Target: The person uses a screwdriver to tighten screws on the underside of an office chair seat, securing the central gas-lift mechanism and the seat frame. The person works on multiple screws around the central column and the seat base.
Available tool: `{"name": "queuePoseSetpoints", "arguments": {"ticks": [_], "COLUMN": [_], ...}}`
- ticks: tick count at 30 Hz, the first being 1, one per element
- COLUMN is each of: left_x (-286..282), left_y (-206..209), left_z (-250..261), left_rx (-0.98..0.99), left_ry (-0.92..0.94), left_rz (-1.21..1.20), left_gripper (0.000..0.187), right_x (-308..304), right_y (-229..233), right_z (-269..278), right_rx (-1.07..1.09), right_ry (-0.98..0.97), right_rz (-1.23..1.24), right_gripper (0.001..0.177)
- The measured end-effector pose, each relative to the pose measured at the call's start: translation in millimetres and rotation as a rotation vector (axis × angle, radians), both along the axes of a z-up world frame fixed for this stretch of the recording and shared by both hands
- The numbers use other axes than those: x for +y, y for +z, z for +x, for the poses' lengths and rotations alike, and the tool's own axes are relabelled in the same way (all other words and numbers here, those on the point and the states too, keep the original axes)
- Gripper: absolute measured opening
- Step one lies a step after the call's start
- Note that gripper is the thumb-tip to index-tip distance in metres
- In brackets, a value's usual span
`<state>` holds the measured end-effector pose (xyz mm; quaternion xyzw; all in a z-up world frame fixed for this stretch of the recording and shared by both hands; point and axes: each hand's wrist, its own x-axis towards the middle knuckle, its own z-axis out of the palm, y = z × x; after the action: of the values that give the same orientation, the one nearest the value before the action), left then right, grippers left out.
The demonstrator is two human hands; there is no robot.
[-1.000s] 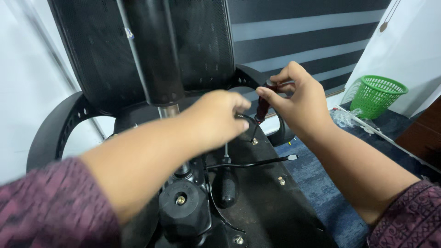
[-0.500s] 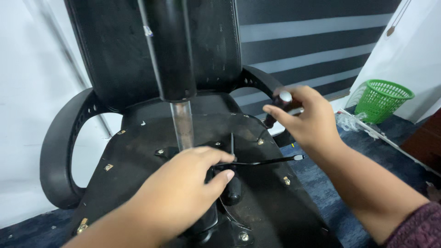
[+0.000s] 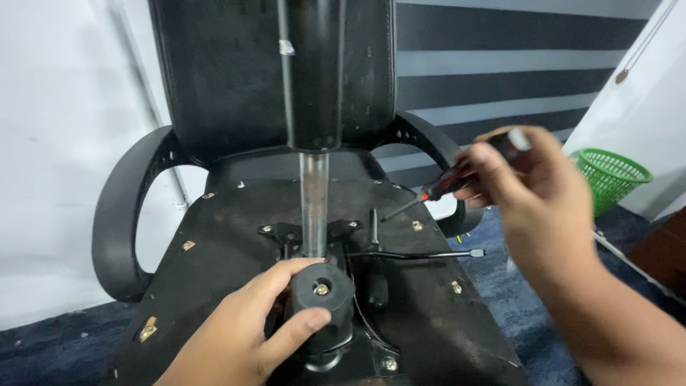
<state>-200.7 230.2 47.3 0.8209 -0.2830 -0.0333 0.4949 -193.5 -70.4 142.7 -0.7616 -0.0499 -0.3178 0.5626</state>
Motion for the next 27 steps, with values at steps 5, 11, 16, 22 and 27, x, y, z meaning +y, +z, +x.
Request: {"name": "queuePoseSetpoints", "arguments": {"ticks": [5, 11, 16, 22, 27], "left_x": [13.3, 22.7, 22.1, 8.0, -2.2], "left_y": [-14.7, -9.5, 10.0, 29.9, 44.5], "left_z": [-5.1, -10.9, -17.9, -29.3, -40.7], "left_rx": [0.01, 0.001, -0.033, -0.206, -0.203], "left_ry": [0.005, 0.121, 0.16, 0.162, 0.226], "left_rz": [-0.021, 0.022, -0.024, 0.006, -0.063], "left_gripper": [0.071, 0.066, 0.046, 0.039, 0.041], "right_x": [11.9, 1.8, -6.2, 23.6, 45.3], "right_y": [24.3, 49.3, 61.7, 74.7, 75.7], "right_z": [-32.7, -46.0, -51.9, -79.5, -101.3], "right_rx": [-0.128, -0.261, -0.262, -0.197, -0.134], "right_ry": [0.05, -0.043, 0.027, 0.063, 0.181], "right_rz": [-0.046, -0.365, -0.422, -0.31, -0.183], "right_gripper": [0.023, 0.039, 0.048, 0.042, 0.031]}}
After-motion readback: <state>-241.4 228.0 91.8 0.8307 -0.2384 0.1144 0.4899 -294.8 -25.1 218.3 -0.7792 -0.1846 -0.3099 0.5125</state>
